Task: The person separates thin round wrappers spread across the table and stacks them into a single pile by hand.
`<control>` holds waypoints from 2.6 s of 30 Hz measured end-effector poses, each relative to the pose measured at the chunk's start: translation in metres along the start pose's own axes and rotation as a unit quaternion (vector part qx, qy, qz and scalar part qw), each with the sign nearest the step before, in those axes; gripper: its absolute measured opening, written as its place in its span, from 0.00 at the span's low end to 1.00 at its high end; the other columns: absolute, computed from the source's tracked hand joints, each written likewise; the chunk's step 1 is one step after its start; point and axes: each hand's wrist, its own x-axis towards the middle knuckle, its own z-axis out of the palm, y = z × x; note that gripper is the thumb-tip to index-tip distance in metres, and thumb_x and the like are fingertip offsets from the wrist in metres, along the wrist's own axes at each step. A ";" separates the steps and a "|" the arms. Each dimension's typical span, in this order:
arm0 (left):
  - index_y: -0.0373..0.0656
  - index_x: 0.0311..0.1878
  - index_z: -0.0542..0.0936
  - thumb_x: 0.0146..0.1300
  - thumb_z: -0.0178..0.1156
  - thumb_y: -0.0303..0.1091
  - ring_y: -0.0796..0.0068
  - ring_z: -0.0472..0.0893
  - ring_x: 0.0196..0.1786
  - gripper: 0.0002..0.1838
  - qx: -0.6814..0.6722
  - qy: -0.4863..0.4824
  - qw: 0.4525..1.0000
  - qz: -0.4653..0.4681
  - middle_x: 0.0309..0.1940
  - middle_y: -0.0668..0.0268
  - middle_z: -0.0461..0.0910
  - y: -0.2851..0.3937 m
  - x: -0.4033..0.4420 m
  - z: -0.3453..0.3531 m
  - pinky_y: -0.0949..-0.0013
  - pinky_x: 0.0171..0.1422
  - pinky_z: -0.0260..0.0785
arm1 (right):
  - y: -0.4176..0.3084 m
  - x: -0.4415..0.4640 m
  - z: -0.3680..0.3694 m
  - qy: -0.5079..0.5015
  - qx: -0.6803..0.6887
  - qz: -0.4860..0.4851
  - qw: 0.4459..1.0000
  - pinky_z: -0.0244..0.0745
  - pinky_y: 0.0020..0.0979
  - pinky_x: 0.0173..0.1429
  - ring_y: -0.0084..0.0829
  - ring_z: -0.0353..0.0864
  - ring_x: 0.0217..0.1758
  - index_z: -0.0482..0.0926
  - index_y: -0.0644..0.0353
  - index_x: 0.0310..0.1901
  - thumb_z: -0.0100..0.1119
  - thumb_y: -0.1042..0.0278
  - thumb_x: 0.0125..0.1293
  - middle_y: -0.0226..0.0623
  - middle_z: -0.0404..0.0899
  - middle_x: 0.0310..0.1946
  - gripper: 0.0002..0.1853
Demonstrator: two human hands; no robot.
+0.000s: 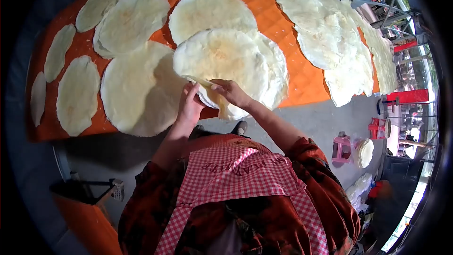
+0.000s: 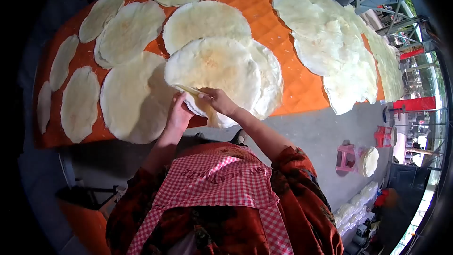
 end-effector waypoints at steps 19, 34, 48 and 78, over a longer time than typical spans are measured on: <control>0.45 0.41 0.70 0.59 0.66 0.35 0.81 0.75 0.41 0.14 0.137 0.038 0.988 0.058 0.37 0.71 0.73 -0.011 0.011 0.012 0.76 0.39 0.71 | 0.005 -0.013 0.004 0.011 -0.003 -0.001 1.000 0.69 0.32 0.56 0.38 0.78 0.48 0.72 0.67 0.56 0.55 0.59 0.62 0.50 0.79 0.46 0.25; 0.45 0.43 0.69 0.59 0.65 0.32 0.84 0.74 0.38 0.14 0.180 0.071 0.980 0.055 0.38 0.73 0.74 -0.015 0.014 0.017 0.80 0.31 0.67 | 0.015 -0.013 -0.008 0.029 0.112 0.033 0.993 0.70 0.30 0.55 0.30 0.76 0.49 0.75 0.68 0.52 0.55 0.71 0.62 0.43 0.79 0.46 0.17; 0.35 0.51 0.73 0.60 0.59 0.23 0.78 0.77 0.47 0.16 0.306 0.050 0.948 0.071 0.45 0.65 0.77 -0.019 0.007 0.009 0.74 0.51 0.70 | 0.035 -0.002 -0.009 -0.013 0.259 0.086 0.962 0.71 0.23 0.41 0.18 0.75 0.32 0.83 0.66 0.36 0.61 0.75 0.58 0.28 0.81 0.29 0.06; 0.42 0.69 0.57 0.66 0.44 0.62 0.53 0.64 0.66 0.39 -0.169 -0.151 0.972 -0.056 0.66 0.52 0.61 0.042 0.014 0.046 0.46 0.68 0.59 | -0.206 -0.030 -0.077 0.001 -0.697 -0.230 0.679 0.73 0.36 0.31 0.35 0.81 0.31 0.78 0.56 0.40 0.54 0.74 0.49 0.33 0.80 0.31 0.14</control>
